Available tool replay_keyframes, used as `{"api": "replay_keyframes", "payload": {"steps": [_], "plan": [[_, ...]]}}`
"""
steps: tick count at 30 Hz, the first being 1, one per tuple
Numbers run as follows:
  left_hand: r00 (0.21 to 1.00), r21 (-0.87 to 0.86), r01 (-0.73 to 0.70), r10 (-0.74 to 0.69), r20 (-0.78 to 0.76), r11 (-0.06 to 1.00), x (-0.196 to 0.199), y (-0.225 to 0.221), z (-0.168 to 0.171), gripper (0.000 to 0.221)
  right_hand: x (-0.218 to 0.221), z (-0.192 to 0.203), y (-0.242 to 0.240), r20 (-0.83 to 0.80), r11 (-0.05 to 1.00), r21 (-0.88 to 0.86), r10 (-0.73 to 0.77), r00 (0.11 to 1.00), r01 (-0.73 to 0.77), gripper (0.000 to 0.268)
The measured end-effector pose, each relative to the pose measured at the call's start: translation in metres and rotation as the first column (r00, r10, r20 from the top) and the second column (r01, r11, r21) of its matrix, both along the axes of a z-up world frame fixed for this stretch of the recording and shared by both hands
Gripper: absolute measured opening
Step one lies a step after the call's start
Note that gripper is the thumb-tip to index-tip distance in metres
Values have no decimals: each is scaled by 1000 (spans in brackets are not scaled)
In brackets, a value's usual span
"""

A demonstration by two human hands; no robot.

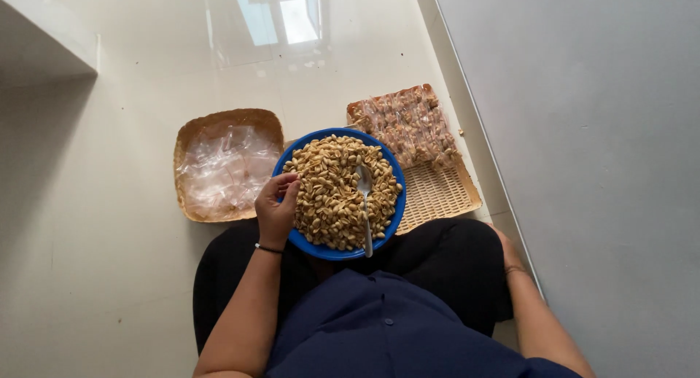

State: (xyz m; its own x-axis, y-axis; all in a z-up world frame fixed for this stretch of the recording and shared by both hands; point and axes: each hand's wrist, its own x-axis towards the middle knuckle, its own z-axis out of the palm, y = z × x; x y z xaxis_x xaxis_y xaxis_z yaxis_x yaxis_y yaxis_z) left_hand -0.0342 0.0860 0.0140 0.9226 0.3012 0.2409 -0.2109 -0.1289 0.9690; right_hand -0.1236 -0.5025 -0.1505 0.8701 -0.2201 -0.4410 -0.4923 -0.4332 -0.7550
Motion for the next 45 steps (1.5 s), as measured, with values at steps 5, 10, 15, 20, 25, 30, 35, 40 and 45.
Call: {"api": "replay_keyframes", "payload": {"steps": [5, 10, 15, 20, 25, 30, 35, 40, 45], "plan": [[999, 6, -32, 31, 13, 999, 0, 0, -3, 13, -16, -7, 19, -31, 1000, -30, -7, 1000, 6, 40], [999, 35, -38, 39, -15, 999, 0, -4, -7, 12, -5, -5, 23, -68, 996, -64, -60, 996, 56, 43], [997, 58, -68, 70, -31, 996, -1, 2, -6, 12, 4, -1, 18, -88, 991, -88, -107, 990, 100, 45], [994, 79, -84, 88, -61, 993, 3, 3, -8, 13, -2, 0, 17, -117, 981, -113, -168, 979, 155, 47], [994, 58, -81, 85, -71, 995, 5, 2, -8, 12, -21, -1, 3, -155, 960, -148, -259, 953, 237, 50], [997, 107, -45, 51, -54, 993, 3, 3, 1, 10, -41, 23, -10, -65, 936, -318, -182, 981, 152, 37], [994, 79, -78, 84, -67, 994, 6, 11, -7, 9, -47, 123, 41, 266, 840, -514, -39, 963, 176, 37], [988, 103, -135, 142, -61, 985, 12, 16, -27, 13, 2, 223, 133, 240, 581, 789, -591, 770, 200, 22], [990, 125, -120, 128, -57, 985, 1, 17, -15, 13, 17, 244, 183, 408, 319, 901, -386, 827, -295, 30]]}}
